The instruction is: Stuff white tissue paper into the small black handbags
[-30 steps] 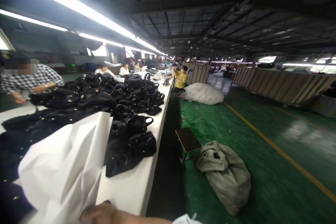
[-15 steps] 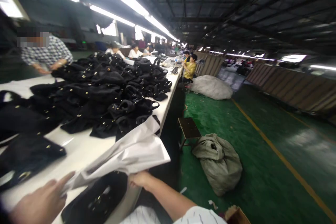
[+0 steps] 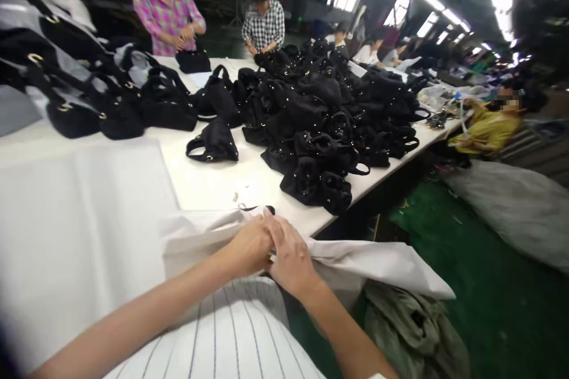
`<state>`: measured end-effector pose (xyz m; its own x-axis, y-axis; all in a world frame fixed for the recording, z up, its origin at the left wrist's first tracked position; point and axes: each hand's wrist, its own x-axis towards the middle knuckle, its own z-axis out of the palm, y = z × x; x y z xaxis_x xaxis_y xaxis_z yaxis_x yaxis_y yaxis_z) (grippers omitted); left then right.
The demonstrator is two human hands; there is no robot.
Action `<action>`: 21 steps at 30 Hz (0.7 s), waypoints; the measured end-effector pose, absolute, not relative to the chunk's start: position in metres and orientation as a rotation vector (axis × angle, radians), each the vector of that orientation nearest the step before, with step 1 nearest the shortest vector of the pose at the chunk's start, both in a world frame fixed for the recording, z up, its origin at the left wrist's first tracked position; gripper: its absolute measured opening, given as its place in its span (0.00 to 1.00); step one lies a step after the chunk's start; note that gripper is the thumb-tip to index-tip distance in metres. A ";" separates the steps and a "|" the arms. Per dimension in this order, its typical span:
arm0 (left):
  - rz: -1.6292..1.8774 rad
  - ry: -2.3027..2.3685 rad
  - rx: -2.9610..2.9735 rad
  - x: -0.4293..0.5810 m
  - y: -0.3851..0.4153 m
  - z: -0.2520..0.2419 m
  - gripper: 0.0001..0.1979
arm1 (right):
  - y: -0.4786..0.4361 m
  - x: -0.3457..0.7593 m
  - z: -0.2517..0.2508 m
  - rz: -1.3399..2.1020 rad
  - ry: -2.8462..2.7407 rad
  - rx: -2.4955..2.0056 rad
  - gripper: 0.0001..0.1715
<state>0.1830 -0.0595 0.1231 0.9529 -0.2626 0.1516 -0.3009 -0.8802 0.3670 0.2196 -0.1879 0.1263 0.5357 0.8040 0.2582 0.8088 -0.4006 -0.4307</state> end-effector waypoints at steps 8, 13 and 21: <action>0.310 -0.358 2.411 0.140 -0.040 0.117 0.22 | -0.208 0.269 0.090 0.574 -0.996 -2.142 0.42; 0.547 0.245 2.262 0.085 0.007 0.077 0.11 | -0.262 0.328 0.094 -0.114 -0.296 -2.152 0.32; 0.396 0.661 2.153 0.093 0.015 0.046 0.09 | -0.244 0.327 0.149 -0.524 -0.281 -1.844 0.34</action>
<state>0.0925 0.0152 0.0458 0.8121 0.5812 0.0519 0.3202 -0.5182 0.7930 0.3268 -0.2443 0.1487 0.8720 -0.0653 0.4852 0.4401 -0.3297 -0.8352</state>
